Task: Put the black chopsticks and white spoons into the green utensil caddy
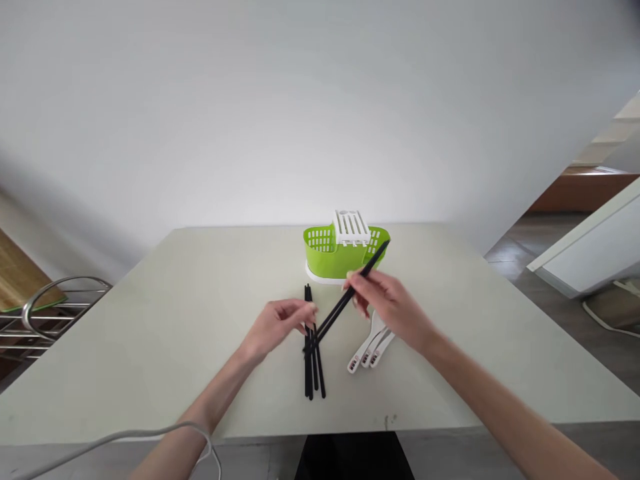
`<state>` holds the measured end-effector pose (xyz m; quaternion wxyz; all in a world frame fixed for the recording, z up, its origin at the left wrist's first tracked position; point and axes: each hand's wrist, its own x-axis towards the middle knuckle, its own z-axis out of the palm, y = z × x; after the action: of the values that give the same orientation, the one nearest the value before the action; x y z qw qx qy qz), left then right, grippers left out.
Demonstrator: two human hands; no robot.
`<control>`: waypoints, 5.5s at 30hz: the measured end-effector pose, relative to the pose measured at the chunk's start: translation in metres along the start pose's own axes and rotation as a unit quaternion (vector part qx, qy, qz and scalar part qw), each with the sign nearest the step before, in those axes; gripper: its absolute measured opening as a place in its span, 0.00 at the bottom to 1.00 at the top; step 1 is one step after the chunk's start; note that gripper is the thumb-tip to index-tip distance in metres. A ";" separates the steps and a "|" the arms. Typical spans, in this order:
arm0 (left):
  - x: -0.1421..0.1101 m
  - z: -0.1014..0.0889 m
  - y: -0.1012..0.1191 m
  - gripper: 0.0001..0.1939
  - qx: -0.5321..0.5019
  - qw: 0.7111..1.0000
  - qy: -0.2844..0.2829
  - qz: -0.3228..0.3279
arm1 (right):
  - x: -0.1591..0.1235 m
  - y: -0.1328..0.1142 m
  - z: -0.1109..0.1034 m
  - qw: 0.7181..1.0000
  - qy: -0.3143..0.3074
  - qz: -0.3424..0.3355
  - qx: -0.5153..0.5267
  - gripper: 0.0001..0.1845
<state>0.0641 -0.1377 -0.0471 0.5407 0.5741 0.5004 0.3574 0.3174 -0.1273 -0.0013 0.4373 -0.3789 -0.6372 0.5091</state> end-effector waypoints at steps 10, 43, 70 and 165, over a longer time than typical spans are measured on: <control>0.058 -0.098 -0.064 0.27 0.055 0.965 0.246 0.066 | 0.136 -0.083 -0.045 0.939 0.088 -0.224 -0.245 0.26; 0.054 -0.093 -0.057 0.27 0.154 0.964 0.215 -0.007 | 0.290 -0.005 -0.019 0.851 -0.327 -0.020 -0.410 0.28; 0.056 -0.092 -0.060 0.27 0.210 0.954 0.211 0.023 | 0.044 0.028 0.047 0.819 -0.248 0.075 -0.512 0.09; 0.207 -0.054 0.085 0.22 0.185 0.915 0.313 0.175 | -0.132 0.132 -0.101 0.940 0.284 0.154 0.106 0.24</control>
<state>0.0793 0.0822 0.0174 0.1693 0.6006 0.5927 0.5093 0.4611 -0.1922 -0.1436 0.5536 -0.5532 -0.3627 0.5060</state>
